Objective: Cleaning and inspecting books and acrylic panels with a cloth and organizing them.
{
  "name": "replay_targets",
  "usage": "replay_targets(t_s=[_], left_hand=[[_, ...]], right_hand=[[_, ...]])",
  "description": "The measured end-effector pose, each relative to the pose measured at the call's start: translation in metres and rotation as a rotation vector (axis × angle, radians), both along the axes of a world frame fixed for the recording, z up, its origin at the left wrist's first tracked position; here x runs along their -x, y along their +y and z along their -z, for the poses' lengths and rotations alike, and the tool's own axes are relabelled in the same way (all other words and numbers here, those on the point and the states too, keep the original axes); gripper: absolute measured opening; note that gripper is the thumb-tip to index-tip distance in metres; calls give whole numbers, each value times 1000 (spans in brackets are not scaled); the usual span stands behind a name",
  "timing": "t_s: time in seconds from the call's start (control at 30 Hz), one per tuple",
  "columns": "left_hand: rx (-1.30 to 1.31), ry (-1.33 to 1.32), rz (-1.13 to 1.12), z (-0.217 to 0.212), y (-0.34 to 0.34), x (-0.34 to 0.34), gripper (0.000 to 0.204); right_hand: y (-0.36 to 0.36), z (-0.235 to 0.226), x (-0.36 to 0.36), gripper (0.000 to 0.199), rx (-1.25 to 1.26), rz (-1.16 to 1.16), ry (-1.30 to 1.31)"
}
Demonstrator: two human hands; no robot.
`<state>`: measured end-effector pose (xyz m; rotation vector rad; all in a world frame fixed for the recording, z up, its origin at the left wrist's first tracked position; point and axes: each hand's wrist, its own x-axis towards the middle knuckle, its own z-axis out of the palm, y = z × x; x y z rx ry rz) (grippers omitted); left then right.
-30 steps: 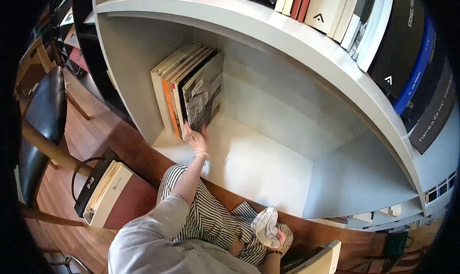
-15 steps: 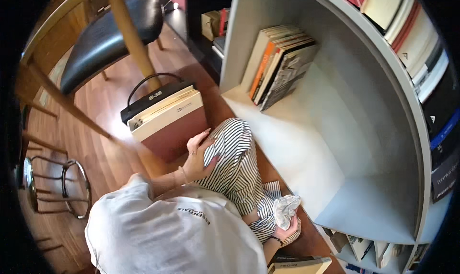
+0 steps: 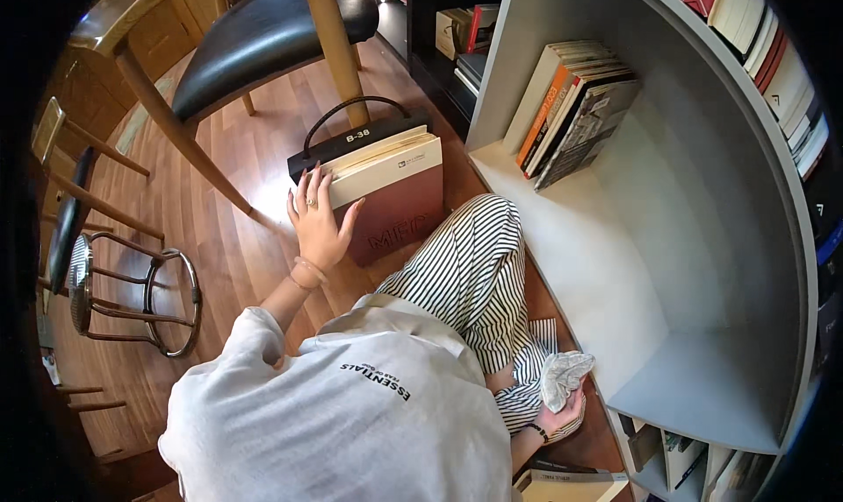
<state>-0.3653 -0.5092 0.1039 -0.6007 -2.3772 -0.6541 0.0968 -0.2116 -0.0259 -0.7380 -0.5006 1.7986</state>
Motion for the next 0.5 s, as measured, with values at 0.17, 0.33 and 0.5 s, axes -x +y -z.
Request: replay_targets(t_s=[0.17,0.33,0.5], left_hand=[[15,57,22,-2,-6,-8,63],[-397,-12,255,19,-17,0,76],[-887,-395,313,57,-25,25,99]], right_hand=[[-3,-6,7,50,-11,-49,38],[-1,-5,6,51,37,-14,20],[4,0,3,51,46,-9,17]])
